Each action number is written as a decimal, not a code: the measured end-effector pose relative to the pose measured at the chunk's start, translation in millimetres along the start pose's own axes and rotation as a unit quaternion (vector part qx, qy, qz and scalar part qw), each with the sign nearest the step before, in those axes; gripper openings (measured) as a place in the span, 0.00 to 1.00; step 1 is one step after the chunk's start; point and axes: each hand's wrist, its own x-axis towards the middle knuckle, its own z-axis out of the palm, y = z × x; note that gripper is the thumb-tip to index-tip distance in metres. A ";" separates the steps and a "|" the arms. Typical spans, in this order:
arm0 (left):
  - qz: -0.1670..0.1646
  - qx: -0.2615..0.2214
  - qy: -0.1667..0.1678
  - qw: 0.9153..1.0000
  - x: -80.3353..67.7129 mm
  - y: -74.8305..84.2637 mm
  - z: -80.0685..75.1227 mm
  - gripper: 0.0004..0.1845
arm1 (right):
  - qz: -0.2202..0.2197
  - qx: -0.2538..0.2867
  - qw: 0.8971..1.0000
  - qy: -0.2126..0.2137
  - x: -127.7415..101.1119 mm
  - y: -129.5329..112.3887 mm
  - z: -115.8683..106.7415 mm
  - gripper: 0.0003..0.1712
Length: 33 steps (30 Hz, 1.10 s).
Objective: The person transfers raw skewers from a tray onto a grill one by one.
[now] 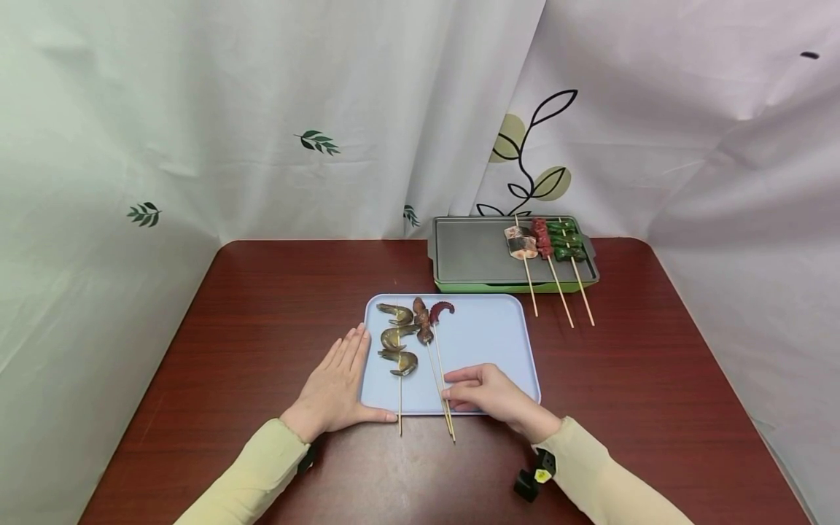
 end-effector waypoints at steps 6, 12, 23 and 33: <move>0.000 -0.002 0.000 1.000 -0.1 0.5 -0.3 0.78 | 0.002 -0.002 1.000 0.000 0.0 0.4 0.3 0.27; -0.002 -0.006 -0.002 1.000 -0.3 0.8 0.0 0.78 | 0.000 -0.002 1.000 0.001 -1.3 -0.1 -0.1 0.27; -0.001 -0.008 0.000 1.000 0.1 0.1 -0.4 0.78 | -0.018 -0.031 0.999 0.005 -1.4 2.3 -2.1 0.28; -0.002 -0.007 0.002 1.000 0.1 0.1 -0.2 0.78 | -0.011 -0.043 0.999 0.008 -1.4 -1.3 1.3 0.28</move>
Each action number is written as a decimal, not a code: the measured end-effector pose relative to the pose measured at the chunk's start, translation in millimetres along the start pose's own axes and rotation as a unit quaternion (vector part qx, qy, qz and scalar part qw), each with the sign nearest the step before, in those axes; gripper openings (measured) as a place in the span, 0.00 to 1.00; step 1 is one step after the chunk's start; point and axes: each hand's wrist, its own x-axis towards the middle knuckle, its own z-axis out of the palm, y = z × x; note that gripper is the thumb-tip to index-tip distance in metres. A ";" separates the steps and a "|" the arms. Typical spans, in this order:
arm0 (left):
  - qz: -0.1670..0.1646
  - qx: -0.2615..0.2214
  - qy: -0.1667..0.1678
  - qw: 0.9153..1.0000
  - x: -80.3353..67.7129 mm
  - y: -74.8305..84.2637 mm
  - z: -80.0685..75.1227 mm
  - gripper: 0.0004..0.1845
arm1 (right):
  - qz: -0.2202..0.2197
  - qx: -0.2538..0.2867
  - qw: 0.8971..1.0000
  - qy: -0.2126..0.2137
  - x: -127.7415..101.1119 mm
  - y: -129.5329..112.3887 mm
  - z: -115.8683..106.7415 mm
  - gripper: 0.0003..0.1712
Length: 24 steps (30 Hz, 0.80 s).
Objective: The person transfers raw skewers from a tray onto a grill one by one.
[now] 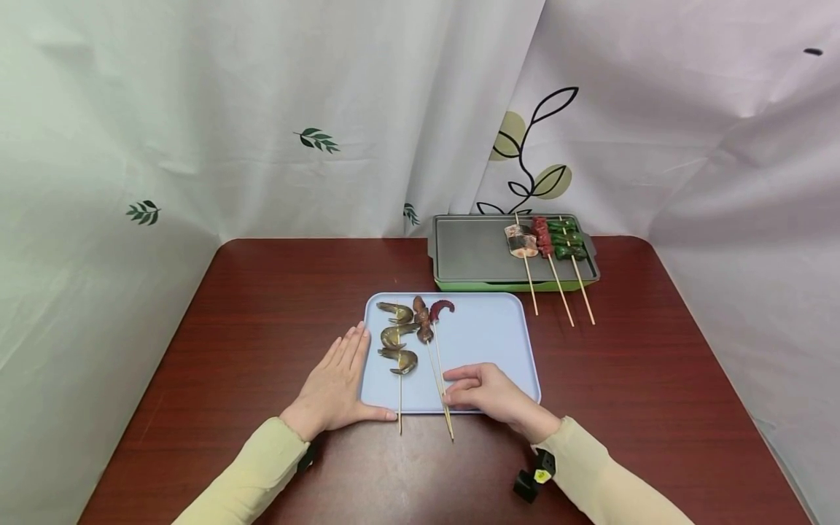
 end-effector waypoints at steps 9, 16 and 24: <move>0.002 -0.007 -0.001 1.000 0.1 0.0 0.7 0.77 | -0.005 0.021 0.999 0.037 -2.6 0.7 0.0 0.29; 0.009 -0.015 0.021 1.000 -1.0 -0.9 3.0 0.77 | 0.009 0.075 0.997 0.010 -11.7 0.2 -3.8 0.34; 0.016 -0.017 0.038 0.999 -0.9 -2.1 5.7 0.77 | 0.007 0.075 0.997 0.008 -15.6 2.0 -5.9 0.33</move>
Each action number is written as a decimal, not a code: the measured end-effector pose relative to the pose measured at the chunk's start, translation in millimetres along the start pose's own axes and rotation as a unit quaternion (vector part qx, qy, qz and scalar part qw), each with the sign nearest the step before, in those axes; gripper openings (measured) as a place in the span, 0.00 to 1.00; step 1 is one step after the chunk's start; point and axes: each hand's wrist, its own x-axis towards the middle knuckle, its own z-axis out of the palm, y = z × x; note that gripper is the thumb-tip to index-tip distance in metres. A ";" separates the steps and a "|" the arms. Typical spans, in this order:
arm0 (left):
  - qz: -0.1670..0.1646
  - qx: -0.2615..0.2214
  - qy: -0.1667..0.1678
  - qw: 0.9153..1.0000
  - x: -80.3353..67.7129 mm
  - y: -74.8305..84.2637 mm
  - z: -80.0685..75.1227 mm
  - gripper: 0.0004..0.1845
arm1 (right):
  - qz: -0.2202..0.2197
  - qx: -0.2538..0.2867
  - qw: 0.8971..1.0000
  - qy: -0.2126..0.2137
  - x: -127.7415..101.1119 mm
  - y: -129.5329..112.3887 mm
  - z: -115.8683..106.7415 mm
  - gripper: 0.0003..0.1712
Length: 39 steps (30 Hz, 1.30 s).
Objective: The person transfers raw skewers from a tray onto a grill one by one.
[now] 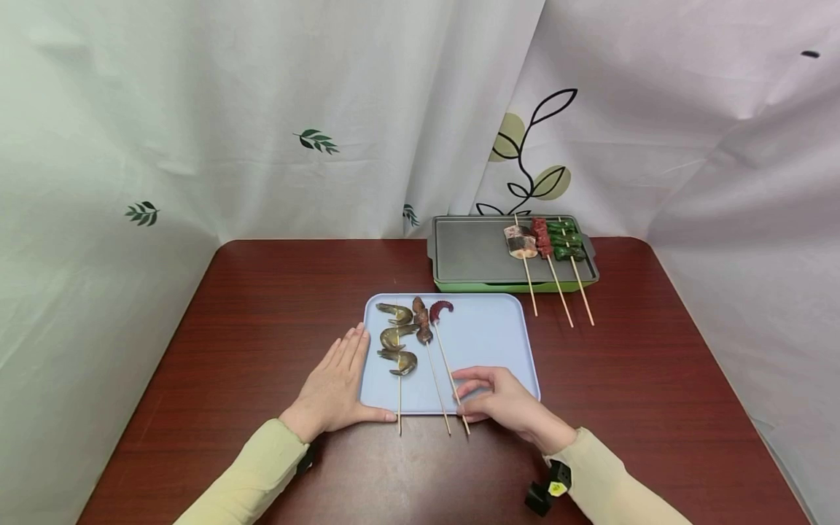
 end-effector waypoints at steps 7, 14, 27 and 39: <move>-0.005 0.007 -0.010 1.000 0.1 1.6 -3.1 0.77 | -0.009 -0.004 1.000 -0.002 -3.2 1.3 -3.3 0.33; -0.008 0.014 -0.020 1.000 0.3 2.0 -4.7 0.78 | -0.026 -0.003 1.000 -0.008 -9.8 -1.0 -6.9 0.32; -0.008 0.012 -0.016 1.000 0.4 2.4 -4.6 0.78 | -0.057 -0.028 0.998 -0.021 -17.4 -11.1 -6.1 0.31; -0.007 0.005 -0.011 1.000 0.3 1.1 -1.4 0.78 | -0.094 -0.042 0.995 -0.003 -20.3 -36.1 -15.7 0.32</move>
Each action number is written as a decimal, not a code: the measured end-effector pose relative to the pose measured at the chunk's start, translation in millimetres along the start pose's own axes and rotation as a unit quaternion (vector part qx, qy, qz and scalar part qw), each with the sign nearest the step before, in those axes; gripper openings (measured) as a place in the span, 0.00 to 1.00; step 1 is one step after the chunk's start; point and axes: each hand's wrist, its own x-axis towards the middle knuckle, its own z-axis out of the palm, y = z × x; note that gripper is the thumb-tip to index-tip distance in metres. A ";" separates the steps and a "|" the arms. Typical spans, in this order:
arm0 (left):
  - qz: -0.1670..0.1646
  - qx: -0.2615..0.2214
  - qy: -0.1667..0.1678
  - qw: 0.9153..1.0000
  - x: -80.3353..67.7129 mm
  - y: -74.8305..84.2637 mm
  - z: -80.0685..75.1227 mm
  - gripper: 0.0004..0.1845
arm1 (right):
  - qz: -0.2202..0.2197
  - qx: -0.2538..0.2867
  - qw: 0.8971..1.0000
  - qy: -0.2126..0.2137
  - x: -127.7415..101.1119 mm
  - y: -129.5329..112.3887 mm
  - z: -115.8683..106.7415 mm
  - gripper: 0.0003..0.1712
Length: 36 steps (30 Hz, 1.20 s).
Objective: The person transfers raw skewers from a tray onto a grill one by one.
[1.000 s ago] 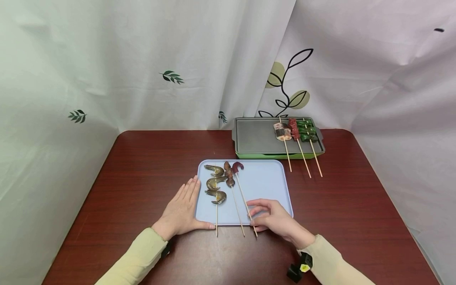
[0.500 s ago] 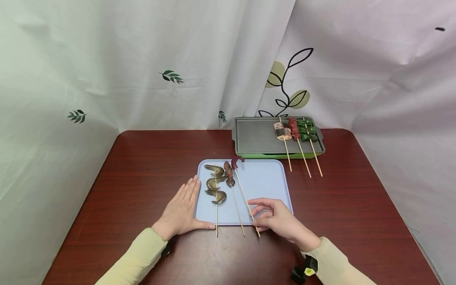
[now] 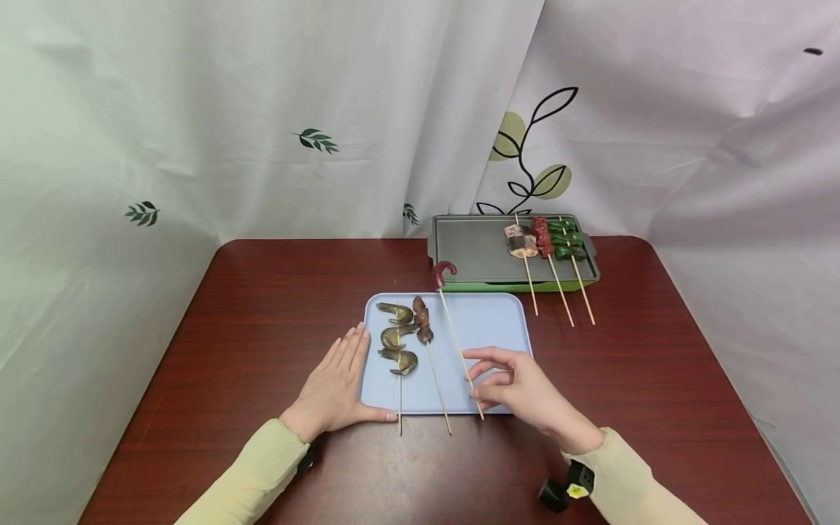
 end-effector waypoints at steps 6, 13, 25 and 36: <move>-0.002 0.002 -0.004 1.000 0.1 -2.9 5.0 0.78 | -0.022 -0.017 0.999 0.034 5.5 -15.5 -12.7 0.32; -0.004 0.006 -0.012 1.000 1.0 -3.9 4.0 0.78 | -0.017 -0.037 0.997 0.069 13.2 -26.3 -23.1 0.28; 0.000 -0.004 0.002 1.000 -0.3 -1.7 2.6 0.77 | -0.029 -0.056 0.988 0.144 40.2 -34.0 -50.2 0.26; -0.006 0.003 -0.016 1.000 -0.3 -0.2 0.4 0.77 | 0.025 -0.085 0.982 0.165 73.7 -41.0 -79.4 0.27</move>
